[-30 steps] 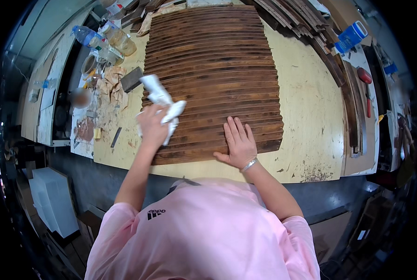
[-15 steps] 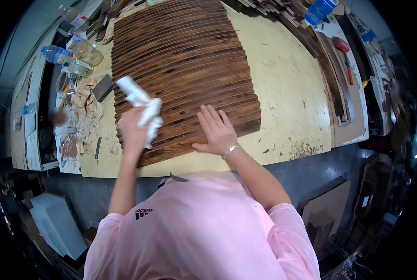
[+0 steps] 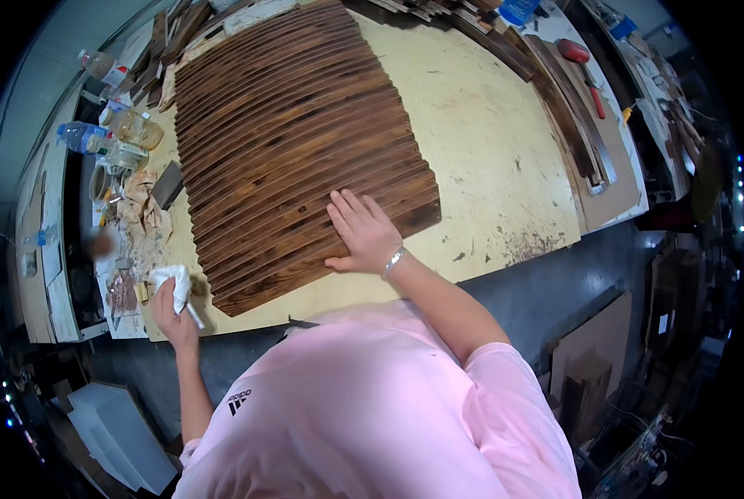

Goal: The person wipes a ribbed wooden panel with a white cloth, applies a liquid from a bottle to the cloth, and continues polishing the surface and edges of the wood.

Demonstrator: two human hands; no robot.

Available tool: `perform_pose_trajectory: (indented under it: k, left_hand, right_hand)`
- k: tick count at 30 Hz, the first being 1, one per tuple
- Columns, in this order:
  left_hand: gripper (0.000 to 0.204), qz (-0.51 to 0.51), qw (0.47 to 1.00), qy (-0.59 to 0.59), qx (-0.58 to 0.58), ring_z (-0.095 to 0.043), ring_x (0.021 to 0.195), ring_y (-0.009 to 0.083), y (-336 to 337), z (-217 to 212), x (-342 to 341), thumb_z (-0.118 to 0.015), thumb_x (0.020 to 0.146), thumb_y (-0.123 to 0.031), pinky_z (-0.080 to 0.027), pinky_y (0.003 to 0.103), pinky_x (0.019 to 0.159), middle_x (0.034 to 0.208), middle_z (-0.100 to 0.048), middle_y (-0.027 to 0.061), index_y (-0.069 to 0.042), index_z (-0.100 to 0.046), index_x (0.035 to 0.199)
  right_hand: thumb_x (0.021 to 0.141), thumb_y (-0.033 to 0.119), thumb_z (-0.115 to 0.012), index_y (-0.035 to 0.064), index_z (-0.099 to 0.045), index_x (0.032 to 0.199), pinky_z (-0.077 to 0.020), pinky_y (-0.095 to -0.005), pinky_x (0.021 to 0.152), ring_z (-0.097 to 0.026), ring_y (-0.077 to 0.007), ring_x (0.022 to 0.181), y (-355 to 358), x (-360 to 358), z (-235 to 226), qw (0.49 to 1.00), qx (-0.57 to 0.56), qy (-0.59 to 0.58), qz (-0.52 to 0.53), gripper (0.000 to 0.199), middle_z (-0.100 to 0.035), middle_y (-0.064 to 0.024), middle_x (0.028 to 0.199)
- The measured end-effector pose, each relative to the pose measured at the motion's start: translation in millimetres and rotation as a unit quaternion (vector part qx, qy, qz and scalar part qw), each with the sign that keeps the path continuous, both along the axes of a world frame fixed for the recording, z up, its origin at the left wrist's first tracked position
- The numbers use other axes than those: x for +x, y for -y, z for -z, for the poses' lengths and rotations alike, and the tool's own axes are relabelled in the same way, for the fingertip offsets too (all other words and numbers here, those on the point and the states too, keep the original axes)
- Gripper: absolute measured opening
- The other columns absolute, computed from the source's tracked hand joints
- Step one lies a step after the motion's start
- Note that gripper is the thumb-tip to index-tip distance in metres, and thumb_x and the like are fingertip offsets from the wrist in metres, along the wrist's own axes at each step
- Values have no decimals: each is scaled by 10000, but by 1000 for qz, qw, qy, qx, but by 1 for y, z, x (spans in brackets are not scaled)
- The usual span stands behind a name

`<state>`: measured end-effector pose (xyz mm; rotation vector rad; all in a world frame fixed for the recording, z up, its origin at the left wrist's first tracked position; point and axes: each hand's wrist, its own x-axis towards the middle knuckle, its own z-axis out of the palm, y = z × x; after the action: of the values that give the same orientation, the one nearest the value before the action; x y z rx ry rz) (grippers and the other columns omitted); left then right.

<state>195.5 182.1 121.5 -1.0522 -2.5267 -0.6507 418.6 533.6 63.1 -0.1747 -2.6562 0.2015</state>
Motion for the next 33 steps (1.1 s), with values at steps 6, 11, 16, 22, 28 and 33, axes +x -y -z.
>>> perform_pose_trajectory:
  k: [6, 11, 16, 22, 28, 33]
  left_hand:
    - [597, 238, 956, 80, -150, -444, 1319, 345, -128, 1, 94, -717, 706, -168, -314, 548, 1101, 1433, -519, 54, -212, -629, 1295]
    - [623, 188, 971, 42, -144, -417, 1342, 375, -65, 22, 57, -705, 690, -115, -268, 587, 1119, 1484, -466, 82, -204, -629, 1302]
    - [705, 247, 953, 71, -158, -400, 1358, 383, -150, 12, 97, -680, 667, -28, -244, 603, 1134, 1489, -453, 92, -194, -581, 1345]
    - [673, 299, 939, 94, -144, -409, 1365, 345, -199, 8, 110, -671, 678, -42, -245, 599, 1135, 1474, -481, 64, -199, -602, 1329]
    - [672, 261, 946, 98, -164, -403, 1380, 365, -210, 13, 125, -657, 687, -30, -212, 601, 1150, 1486, -477, 69, -200, -608, 1335]
    - [696, 369, 917, 47, -148, -399, 1395, 323, -325, 22, 166, -753, 688, -122, -261, 567, 1147, 1512, -442, 62, -194, -565, 1354]
  right_hand:
    - [773, 658, -634, -18, -526, 1338, -343, -482, 1112, -478, -343, 1343, 3, 1, 0, 1000, -15, 14, -10, 888, -494, -195, 1453]
    - [684, 543, -777, 18, -388, 1457, -240, -528, 1169, -313, -336, 1449, 6, 8, -25, 989, -105, 101, 2, 1012, -325, -186, 1565]
    - [725, 372, -793, 17, -309, 1510, -147, -521, 1204, -208, -304, 1495, 7, 16, -35, 975, -150, 161, -32, 988, -234, -177, 1606]
    - [656, 292, -856, 37, -268, 1517, -189, -533, 1189, -266, -327, 1474, -41, 61, -33, 968, -163, 104, 159, 1073, -270, -201, 1584]
    - [656, 282, -872, 38, -234, 1528, -167, -521, 1201, -288, -320, 1460, -90, 93, 6, 916, -343, 71, 196, 1108, -332, -217, 1546]
    - [751, 255, -781, 12, -320, 1489, -146, -490, 1207, -313, -304, 1451, -95, 90, 34, 929, -324, 81, 162, 903, -400, -191, 1510]
